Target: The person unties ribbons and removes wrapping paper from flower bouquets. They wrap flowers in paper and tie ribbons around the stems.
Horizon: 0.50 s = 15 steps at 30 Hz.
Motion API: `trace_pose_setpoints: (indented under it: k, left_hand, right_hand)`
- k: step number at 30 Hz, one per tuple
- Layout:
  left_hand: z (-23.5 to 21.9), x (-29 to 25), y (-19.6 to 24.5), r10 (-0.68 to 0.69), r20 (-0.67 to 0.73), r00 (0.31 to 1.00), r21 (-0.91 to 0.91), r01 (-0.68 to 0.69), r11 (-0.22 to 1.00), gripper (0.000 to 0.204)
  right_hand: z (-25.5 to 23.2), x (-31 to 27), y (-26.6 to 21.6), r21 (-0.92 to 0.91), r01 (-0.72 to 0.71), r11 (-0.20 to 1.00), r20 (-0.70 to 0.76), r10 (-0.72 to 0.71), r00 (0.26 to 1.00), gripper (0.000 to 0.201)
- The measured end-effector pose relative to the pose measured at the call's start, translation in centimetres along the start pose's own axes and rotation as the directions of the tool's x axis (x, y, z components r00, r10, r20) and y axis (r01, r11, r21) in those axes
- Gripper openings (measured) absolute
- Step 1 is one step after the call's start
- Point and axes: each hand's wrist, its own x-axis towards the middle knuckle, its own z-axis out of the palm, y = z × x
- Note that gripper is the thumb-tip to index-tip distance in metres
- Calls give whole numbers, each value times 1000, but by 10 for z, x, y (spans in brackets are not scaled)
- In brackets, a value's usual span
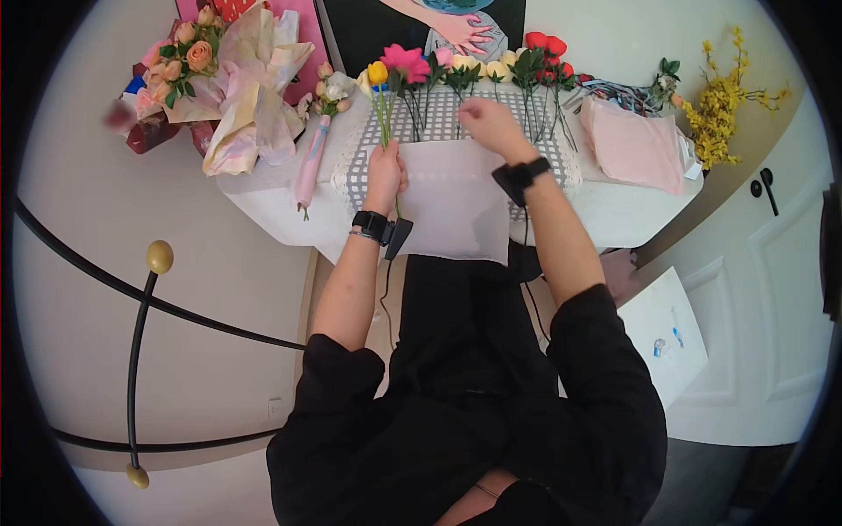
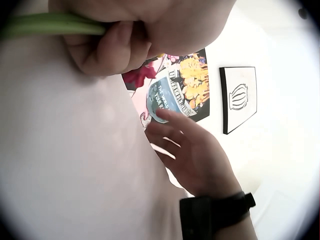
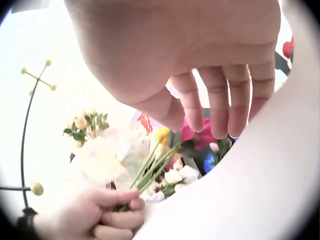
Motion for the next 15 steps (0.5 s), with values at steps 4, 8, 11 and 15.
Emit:
trace_pose_setpoints:
  k: [4,8,11,15]
  left_hand:
    - [2,0,1,30,-6,1000,17,-30,999,25]
    - [4,-3,1,61,-9,998,65,-60,996,26]
    - [2,-3,-2,83,19,996,76,-84,994,26]
    - [19,-17,-12,184,-33,982,271,-168,948,25]
  right_hand:
    - [-43,-69,-7,-164,-238,957,-126,219,967,29]
    - [-35,-102,7,167,-424,890,163,399,902,32]
    - [-19,-99,15,247,-468,848,48,472,880,30]
    - [-11,-98,16,494,-466,734,72,499,863,28]
